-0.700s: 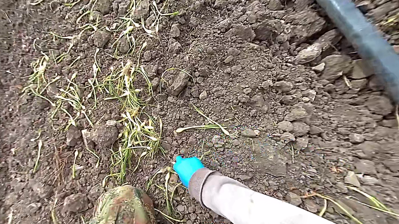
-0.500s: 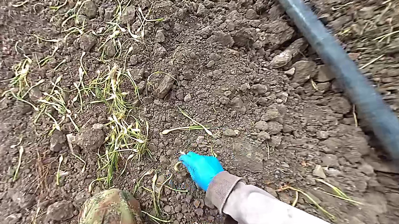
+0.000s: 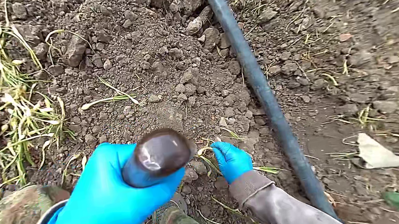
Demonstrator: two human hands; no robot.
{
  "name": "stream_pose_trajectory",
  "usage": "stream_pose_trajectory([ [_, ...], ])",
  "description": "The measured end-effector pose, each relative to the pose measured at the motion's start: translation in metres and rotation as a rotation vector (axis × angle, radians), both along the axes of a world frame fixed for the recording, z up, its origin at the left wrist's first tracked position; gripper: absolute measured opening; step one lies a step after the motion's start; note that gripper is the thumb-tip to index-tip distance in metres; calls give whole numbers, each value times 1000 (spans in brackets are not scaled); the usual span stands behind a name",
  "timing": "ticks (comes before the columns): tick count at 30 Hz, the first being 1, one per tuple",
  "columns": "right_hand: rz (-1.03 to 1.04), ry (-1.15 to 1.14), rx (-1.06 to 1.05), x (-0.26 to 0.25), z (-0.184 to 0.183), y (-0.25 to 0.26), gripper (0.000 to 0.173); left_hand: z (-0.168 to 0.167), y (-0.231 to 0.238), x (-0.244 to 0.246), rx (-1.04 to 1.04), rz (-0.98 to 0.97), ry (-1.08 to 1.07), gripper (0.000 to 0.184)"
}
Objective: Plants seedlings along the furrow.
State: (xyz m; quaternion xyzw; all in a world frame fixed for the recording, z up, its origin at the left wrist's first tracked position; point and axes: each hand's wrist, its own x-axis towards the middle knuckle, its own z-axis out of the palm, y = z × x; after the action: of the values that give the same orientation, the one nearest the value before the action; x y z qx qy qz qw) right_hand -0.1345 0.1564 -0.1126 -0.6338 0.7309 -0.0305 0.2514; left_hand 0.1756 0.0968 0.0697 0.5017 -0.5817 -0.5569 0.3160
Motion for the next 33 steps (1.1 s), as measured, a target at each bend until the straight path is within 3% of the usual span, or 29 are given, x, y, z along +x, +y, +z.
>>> stream_pose_trajectory([
  [2,58,-45,-110,13,11,-12,23,-66,2,-25,277,-82,-190,23],
  [4,133,-71,-193,28,16,-20,22,-136,22,-39,472,-63,-217,28],
  [6,239,-55,-213,46,9,-21,22,-164,44,-33,537,30,-127,29],
  [7,292,-25,-116,56,4,-19,22,-161,52,-28,554,82,-73,29],
  [10,413,118,518,86,-13,-15,30,-112,65,-6,455,192,49,24],
  [11,410,124,544,90,-21,-11,31,-92,67,2,369,204,62,18],
  [13,375,75,345,87,-30,3,30,-61,72,17,192,192,18,7],
  [15,342,-9,155,80,-28,12,37,-56,77,22,132,164,-116,10],
  [17,298,-123,-52,76,-22,8,41,-82,80,25,218,139,-183,17],
  [19,251,-241,-178,78,-17,6,36,-110,86,35,361,124,-118,16],
  [21,224,-316,-217,86,-17,5,25,-108,83,46,414,155,-11,20],
  [24,242,-265,-122,93,-29,19,17,-58,70,52,268,102,71,13],
  [27,235,-236,-92,96,-30,23,15,-24,51,33,128,-14,-99,9],
  [28,240,-203,-77,99,-19,20,13,-31,47,22,171,-38,-206,13],
  [30,310,-122,-66,104,1,8,10,-79,48,3,353,-70,-342,21],
  [32,456,-63,-92,108,1,-3,9,-125,60,1,465,-16,-311,23],
  [33,529,-43,-39,113,-2,-8,11,-132,66,6,486,26,-259,25],
])
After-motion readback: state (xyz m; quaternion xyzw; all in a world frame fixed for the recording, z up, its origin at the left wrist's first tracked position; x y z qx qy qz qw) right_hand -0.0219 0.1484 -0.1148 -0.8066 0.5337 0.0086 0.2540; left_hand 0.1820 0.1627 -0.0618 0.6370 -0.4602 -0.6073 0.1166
